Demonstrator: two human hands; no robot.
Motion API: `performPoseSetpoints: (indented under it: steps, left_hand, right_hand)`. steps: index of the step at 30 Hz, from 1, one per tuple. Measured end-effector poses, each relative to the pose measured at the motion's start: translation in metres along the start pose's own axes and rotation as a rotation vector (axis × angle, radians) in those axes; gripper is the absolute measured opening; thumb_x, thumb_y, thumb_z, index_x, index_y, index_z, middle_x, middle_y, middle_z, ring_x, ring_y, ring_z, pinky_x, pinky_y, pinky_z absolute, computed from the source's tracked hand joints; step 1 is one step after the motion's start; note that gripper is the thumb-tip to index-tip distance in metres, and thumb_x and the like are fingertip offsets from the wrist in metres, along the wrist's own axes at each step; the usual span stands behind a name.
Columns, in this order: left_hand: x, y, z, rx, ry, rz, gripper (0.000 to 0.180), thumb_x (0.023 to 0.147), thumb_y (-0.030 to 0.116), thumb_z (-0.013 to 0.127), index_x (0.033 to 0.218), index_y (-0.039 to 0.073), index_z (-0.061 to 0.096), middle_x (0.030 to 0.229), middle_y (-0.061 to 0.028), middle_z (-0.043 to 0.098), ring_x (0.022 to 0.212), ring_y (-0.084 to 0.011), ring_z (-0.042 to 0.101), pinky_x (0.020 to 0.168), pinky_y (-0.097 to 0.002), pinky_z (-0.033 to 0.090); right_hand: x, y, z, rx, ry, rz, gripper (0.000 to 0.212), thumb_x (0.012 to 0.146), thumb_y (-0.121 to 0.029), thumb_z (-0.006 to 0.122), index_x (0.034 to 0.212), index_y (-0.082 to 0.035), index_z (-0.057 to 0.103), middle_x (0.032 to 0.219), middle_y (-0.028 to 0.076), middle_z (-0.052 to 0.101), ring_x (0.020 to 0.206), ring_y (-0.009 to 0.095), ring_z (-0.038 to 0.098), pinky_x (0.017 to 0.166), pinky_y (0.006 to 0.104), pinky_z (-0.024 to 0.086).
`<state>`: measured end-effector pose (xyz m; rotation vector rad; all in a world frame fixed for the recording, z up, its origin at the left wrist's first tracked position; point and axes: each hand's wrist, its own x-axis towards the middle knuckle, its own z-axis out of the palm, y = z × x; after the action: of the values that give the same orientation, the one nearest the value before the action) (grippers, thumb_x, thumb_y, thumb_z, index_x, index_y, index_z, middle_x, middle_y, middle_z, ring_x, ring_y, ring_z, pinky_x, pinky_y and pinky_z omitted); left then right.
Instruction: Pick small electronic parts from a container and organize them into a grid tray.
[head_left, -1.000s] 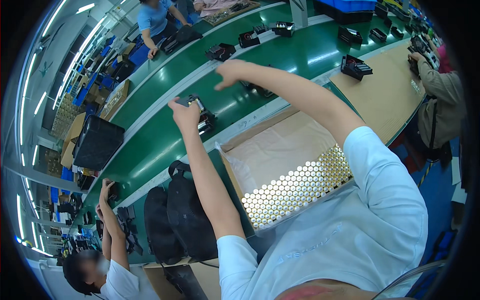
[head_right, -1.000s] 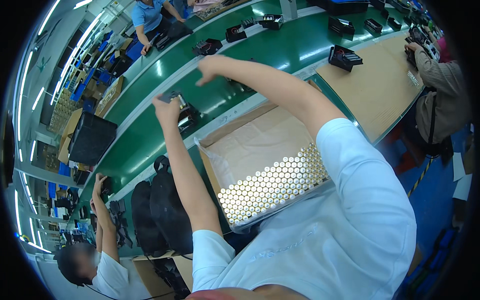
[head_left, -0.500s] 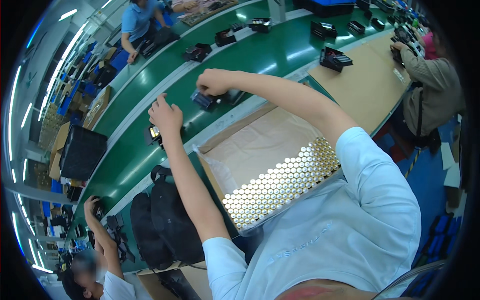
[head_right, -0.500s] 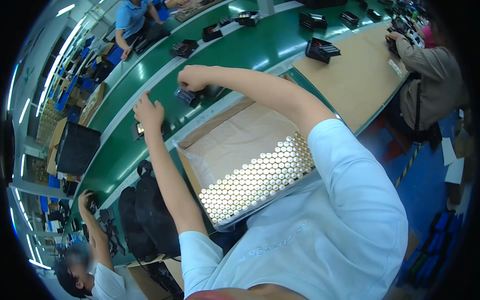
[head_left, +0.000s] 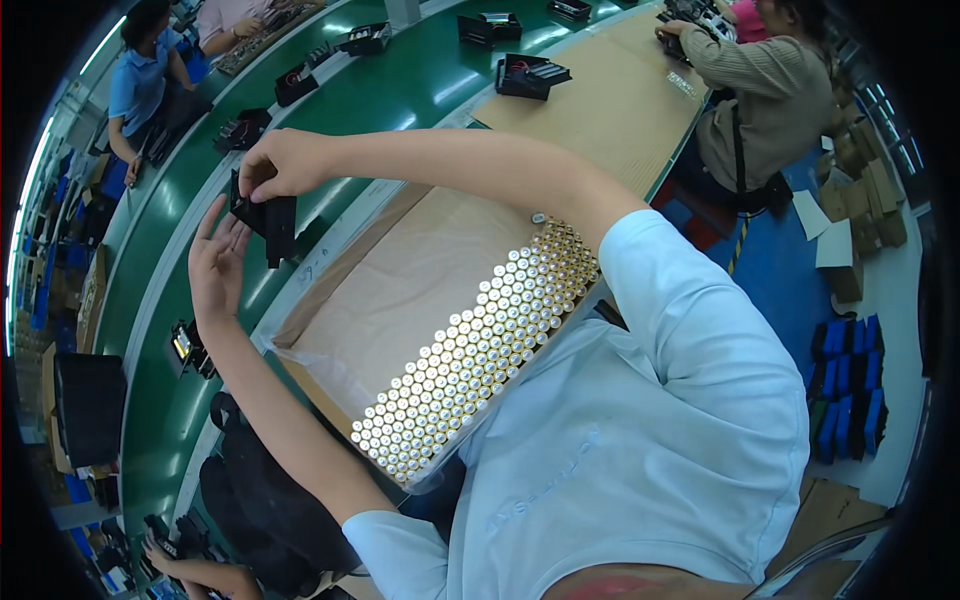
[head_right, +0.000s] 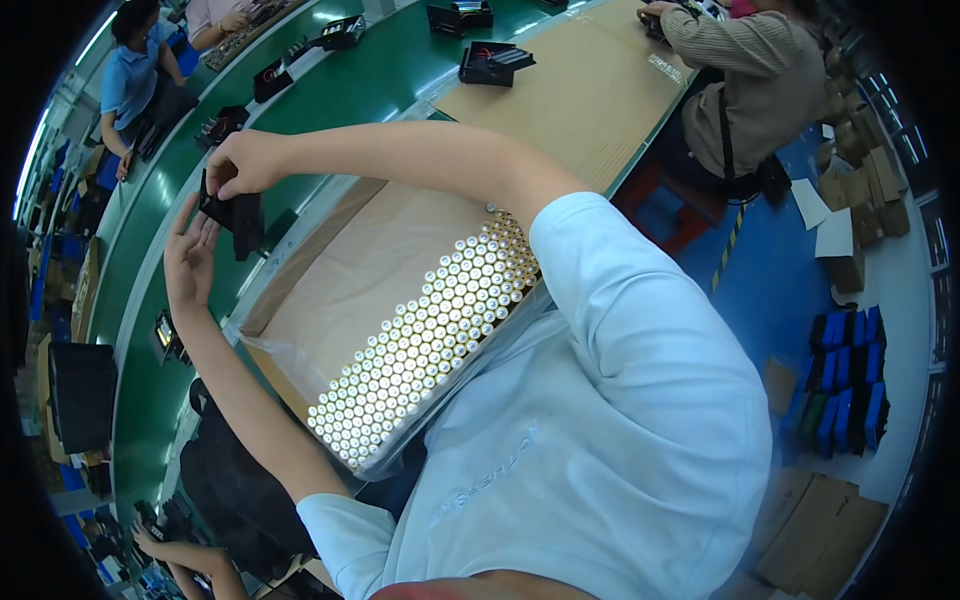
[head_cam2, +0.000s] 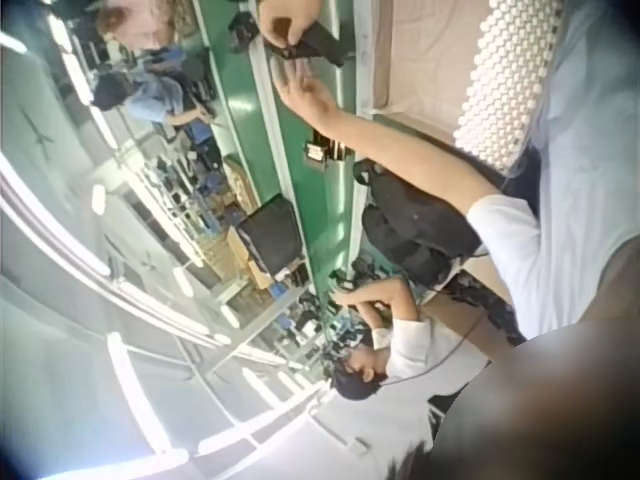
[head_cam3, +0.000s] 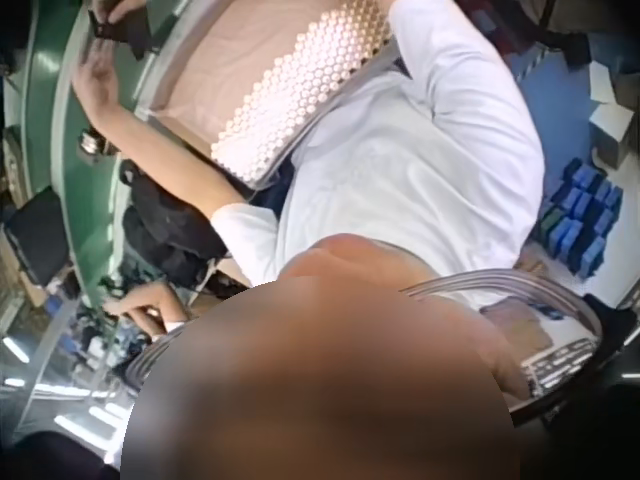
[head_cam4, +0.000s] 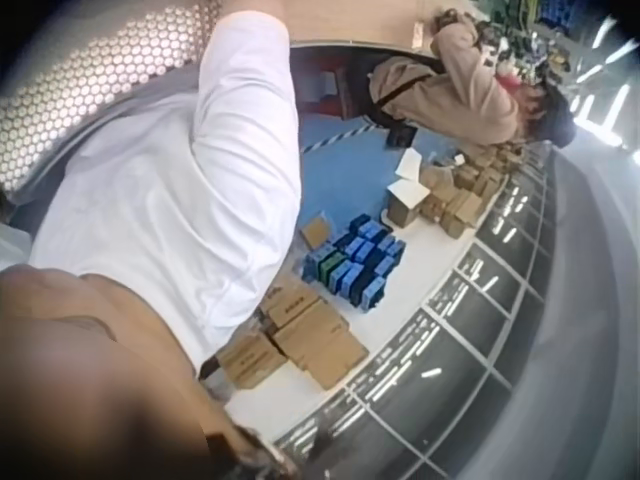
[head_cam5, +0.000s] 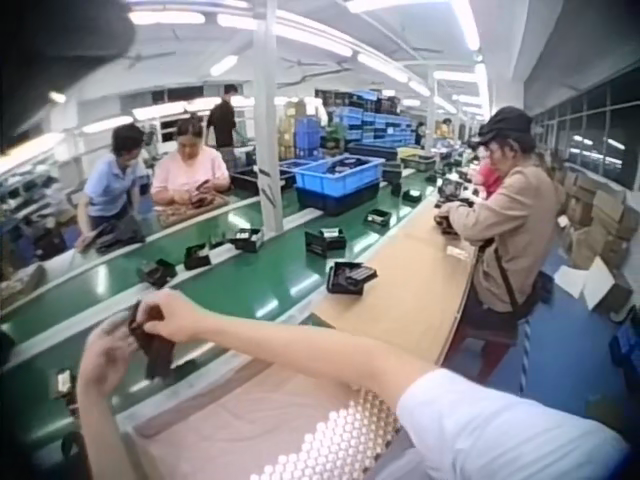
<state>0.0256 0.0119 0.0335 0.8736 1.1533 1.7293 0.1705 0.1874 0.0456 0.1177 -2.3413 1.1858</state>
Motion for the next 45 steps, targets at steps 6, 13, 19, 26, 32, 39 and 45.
performPoseSetpoints:
  steps: [6, 13, 19, 26, 32, 39, 45]
  left_hand:
    - [-0.005, -0.011, 0.031, 0.747, 0.004, -0.013, 0.056, 0.083, -0.007, 0.049, 0.138, 0.004, 0.043, 0.112, -0.0149, 0.06, 0.091, -0.0183, 0.057, 0.083, -0.0289, 0.049]
    - [0.0, -0.01, 0.042, 0.949, -0.077, -0.168, 0.053, 0.083, -0.006, 0.055, 0.134, 0.008, 0.05, 0.118, -0.0159, 0.059, 0.093, -0.0193, 0.057, 0.083, -0.0286, 0.049]
    - [-0.016, -0.012, 0.058, 1.052, -0.114, -0.109, 0.048, 0.086, -0.002, 0.06, 0.132, 0.008, 0.052, 0.122, -0.0158, 0.058, 0.098, -0.0215, 0.057, 0.081, -0.0306, 0.05]
    - [-0.011, -0.019, 0.063, 1.197, -0.13, -0.069, 0.041, 0.088, 0.014, 0.064, 0.128, 0.01, 0.057, 0.122, -0.0088, 0.06, 0.104, -0.0275, 0.056, 0.09, -0.039, 0.048]
    - [-0.01, -0.026, 0.055, 1.504, -0.114, -0.019, 0.035, 0.089, 0.016, 0.063, 0.123, 0.008, 0.059, 0.118, -0.009, 0.061, 0.105, -0.0277, 0.056, 0.091, -0.0393, 0.047]
    - [-0.01, -0.016, 0.06, 1.255, -0.078, -0.096, 0.023, 0.089, 0.016, 0.064, 0.107, 0.002, 0.06, 0.105, -0.0087, 0.06, 0.086, -0.02, 0.057, 0.08, -0.0324, 0.048]
    - [-0.004, -0.013, 0.038, 1.046, -0.092, -0.068, 0.018, 0.091, 0.016, 0.063, 0.1, 0.002, 0.057, 0.091, -0.005, 0.058, 0.071, -0.0122, 0.053, 0.071, -0.0255, 0.046]
  right_hand:
    - [-0.027, -0.003, -0.01, -0.066, -0.091, 0.094, 0.018, 0.079, -0.004, 0.066, 0.096, -0.008, 0.071, 0.091, 0.003, 0.071, 0.081, 0.017, 0.065, 0.077, 0.0308, 0.052]
    - [-0.077, -0.045, -0.045, -0.294, -0.297, 0.07, 0.024, 0.081, -0.008, 0.062, 0.104, -0.009, 0.07, 0.1, 0.005, 0.071, 0.09, 0.023, 0.066, 0.08, 0.0353, 0.052]
    - [-0.164, -0.084, -0.114, -0.427, -0.706, 0.143, 0.029, 0.078, -0.005, 0.06, 0.107, -0.004, 0.065, 0.102, 0.01, 0.068, 0.086, 0.026, 0.063, 0.078, 0.0388, 0.051]
    - [-0.241, -0.104, -0.128, -0.588, -0.678, 0.176, 0.027, 0.074, -0.001, 0.058, 0.099, -0.002, 0.068, 0.098, 0.01, 0.069, 0.09, 0.029, 0.062, 0.083, 0.0368, 0.051]
    - [-0.24, -0.113, -0.123, -0.922, -0.683, 0.205, 0.027, 0.077, -0.003, 0.055, 0.1, -0.002, 0.067, 0.1, 0.01, 0.068, 0.091, 0.028, 0.062, 0.083, 0.0374, 0.051]
    - [-0.236, -0.109, -0.13, -0.731, -0.871, 0.43, 0.03, 0.079, -0.007, 0.054, 0.106, -0.003, 0.065, 0.108, 0.01, 0.065, 0.096, 0.027, 0.06, 0.084, 0.0389, 0.051]
    - [-0.239, -0.108, -0.13, -0.629, -0.87, 0.402, 0.031, 0.081, -0.008, 0.054, 0.109, -0.003, 0.065, 0.11, 0.009, 0.066, 0.095, 0.027, 0.061, 0.084, 0.0377, 0.051]
